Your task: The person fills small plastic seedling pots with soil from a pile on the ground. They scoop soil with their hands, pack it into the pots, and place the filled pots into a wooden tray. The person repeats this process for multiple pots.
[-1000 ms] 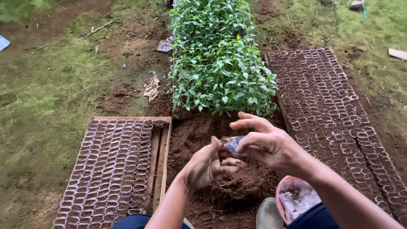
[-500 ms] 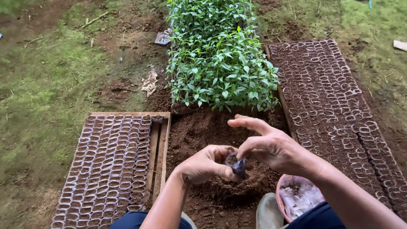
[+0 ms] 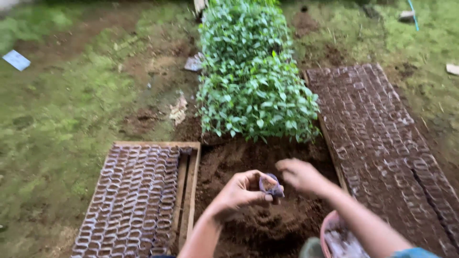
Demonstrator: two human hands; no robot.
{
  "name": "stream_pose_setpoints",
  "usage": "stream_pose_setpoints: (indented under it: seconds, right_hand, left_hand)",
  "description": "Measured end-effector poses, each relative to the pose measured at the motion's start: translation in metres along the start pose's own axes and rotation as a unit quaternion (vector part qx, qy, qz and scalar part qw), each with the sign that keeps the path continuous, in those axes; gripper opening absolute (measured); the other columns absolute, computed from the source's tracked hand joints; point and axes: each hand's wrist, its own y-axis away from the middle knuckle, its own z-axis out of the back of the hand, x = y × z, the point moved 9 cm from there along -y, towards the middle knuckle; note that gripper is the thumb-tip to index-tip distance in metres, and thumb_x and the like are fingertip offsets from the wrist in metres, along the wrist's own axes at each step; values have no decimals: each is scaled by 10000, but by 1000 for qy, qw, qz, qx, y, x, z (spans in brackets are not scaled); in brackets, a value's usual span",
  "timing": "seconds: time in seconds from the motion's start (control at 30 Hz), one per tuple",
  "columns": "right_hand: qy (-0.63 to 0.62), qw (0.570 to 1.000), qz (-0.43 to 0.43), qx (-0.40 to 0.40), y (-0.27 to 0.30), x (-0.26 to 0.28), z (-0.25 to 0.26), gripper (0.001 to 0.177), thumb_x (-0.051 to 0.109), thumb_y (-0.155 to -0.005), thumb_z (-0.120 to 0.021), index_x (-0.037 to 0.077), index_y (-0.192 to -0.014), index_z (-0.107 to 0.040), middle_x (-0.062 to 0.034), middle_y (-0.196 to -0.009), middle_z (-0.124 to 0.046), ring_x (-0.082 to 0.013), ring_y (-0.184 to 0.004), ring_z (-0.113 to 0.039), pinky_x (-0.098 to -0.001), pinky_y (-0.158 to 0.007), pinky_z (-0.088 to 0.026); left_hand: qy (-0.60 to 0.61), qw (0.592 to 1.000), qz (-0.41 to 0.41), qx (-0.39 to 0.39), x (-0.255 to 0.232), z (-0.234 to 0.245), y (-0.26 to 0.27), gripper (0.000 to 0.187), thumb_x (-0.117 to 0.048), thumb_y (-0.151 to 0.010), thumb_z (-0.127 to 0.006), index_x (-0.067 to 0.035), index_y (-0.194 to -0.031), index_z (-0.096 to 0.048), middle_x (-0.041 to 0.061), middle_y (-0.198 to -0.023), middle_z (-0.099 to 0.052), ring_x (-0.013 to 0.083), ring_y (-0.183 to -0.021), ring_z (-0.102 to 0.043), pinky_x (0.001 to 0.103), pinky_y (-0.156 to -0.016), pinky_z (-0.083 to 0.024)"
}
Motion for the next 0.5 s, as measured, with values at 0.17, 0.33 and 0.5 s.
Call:
stream_pose_setpoints:
  seconds: [0.17,0.33,0.5]
  right_hand:
    - [157,961,-174,149,68,-164,-170,405,510,-817,-626,240,-1117,-653,-127,-1057,-699,-357,-982,-674,-457,-874,-527]
    - [155,949,-243,131,91,-149,-197,658,676,-794,-765,276,-1291,-606,-116,-1198,-575,-367,-1083,-678,-461,-1043,-530]
    - [134,967,-144,160,86,-117,-219,542,403,-880,-740,184,-1293,-466,-119,-1221,-478,-373,-1100,-618,-536,-939,-546]
  left_hand:
    - [4,998,-27,-52,8,15,-3,468,72,-783,-796,-20,-1228,-681,151,-1098,-765,187,-939,-739,312,-843,-633]
    - [-118,985,-1,-123,-16,17,5,366,-18,-775,-848,-107,-1121,-771,25,-988,-784,71,-826,-705,194,-793,-607]
    - [-267,942,27,-200,-22,27,8,304,-104,-720,-899,-183,-983,-768,-23,-1012,-799,56,-884,-707,181,-835,-606]
